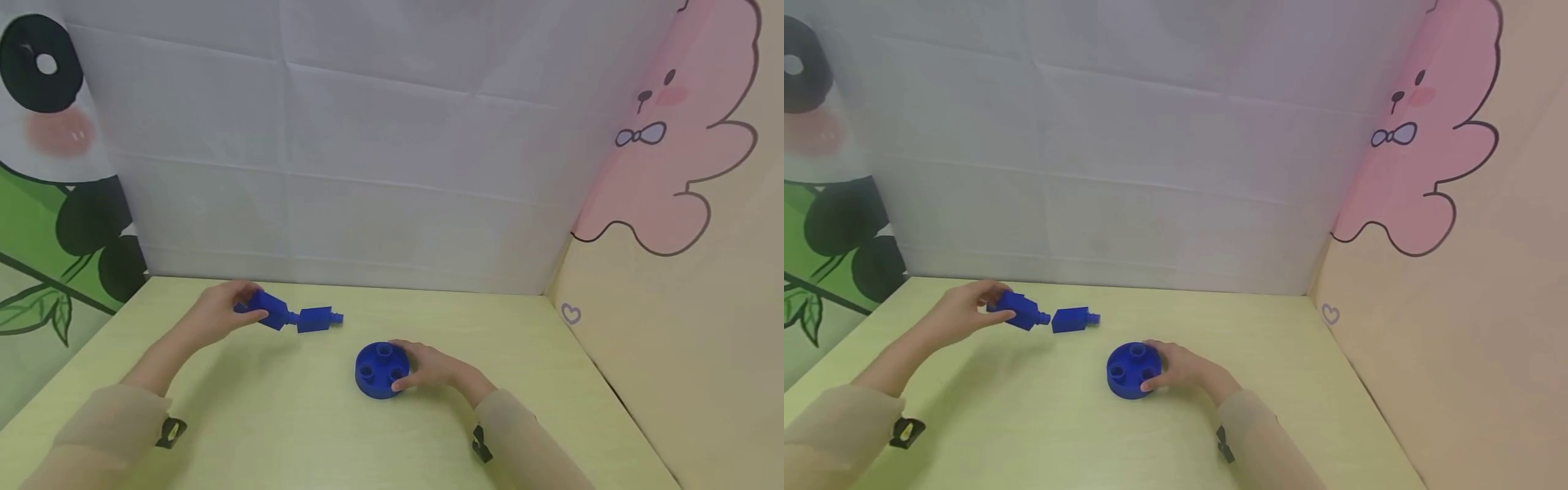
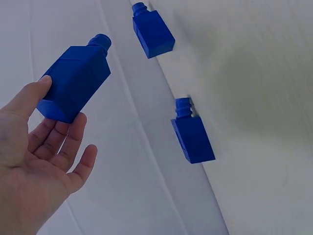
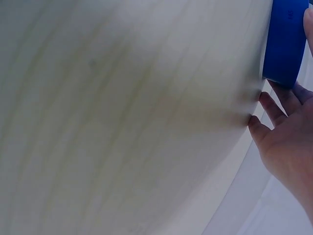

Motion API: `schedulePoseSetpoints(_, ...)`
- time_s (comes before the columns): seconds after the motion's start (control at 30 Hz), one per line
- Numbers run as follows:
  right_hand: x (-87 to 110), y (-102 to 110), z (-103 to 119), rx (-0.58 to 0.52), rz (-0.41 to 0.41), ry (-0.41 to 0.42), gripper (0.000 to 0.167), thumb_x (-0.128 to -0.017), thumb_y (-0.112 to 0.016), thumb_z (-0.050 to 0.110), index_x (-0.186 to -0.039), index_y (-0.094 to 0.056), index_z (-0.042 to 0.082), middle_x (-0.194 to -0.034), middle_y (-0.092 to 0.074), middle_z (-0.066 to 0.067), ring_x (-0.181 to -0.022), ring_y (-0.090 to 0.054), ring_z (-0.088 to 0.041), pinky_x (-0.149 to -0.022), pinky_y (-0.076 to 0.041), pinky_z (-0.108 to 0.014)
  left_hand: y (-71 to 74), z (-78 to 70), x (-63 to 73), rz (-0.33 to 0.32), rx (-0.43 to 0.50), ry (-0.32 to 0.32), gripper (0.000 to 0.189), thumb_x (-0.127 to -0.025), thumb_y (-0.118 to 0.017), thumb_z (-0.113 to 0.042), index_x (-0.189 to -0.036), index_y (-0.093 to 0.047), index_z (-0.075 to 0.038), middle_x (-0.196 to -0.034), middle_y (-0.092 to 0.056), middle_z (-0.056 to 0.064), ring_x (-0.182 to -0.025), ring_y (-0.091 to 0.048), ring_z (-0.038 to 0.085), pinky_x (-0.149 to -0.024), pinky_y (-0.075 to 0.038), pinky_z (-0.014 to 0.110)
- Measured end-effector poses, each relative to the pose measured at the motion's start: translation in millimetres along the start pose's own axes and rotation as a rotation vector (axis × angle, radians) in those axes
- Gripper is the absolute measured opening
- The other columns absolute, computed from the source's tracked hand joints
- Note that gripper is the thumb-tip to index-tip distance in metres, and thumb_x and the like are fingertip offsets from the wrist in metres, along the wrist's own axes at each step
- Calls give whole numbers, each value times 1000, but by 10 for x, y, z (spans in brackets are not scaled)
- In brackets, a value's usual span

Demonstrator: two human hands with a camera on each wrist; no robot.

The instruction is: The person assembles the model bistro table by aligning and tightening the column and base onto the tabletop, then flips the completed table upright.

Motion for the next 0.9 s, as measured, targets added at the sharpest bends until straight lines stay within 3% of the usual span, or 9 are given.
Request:
schedulePoseSetpoints(0.3,6,12,12,1,4,16,91,-75,-75,49,-148,-30,19,-148,-38,-6,-137,-33,-27,-109,-30,-50,-56,-533,-17,-109,7,-125,42,-85,-71,-24,-115,-60,4,-100,-64,14,-91,-60,28,-80,-51,48)
schedulePoseSetpoints(0.6,7,15,21,6,7,19,90,-76,-75,48,-148,-30,18,-148,-38,-7,-137,-33,-28,-108,-30,-50,-285,-928,-12,-175,5,-239,42,-82,-74,-19,-117,-62,0,-104,-58,10,-90,-57,22,-77,-51,42)
schedulePoseSetpoints(0.9,-3,8,-16,0,7,-5,90,-75,-74,51,-147,-31,22,-148,-39,-7,-137,-34,-28,-107,-31,-51,-646,-1150,-2,-125,86,-313,44,-83,-74,-21,-121,-62,-3,-106,-56,6,-91,-59,18,-77,-55,34)
Point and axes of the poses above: each hand's wrist, its own x-axis away from the middle knuckle, its own y-axis out of the back of the hand, z = x × y, the point moved 6 cm from there along -x, towards the middle knuckle
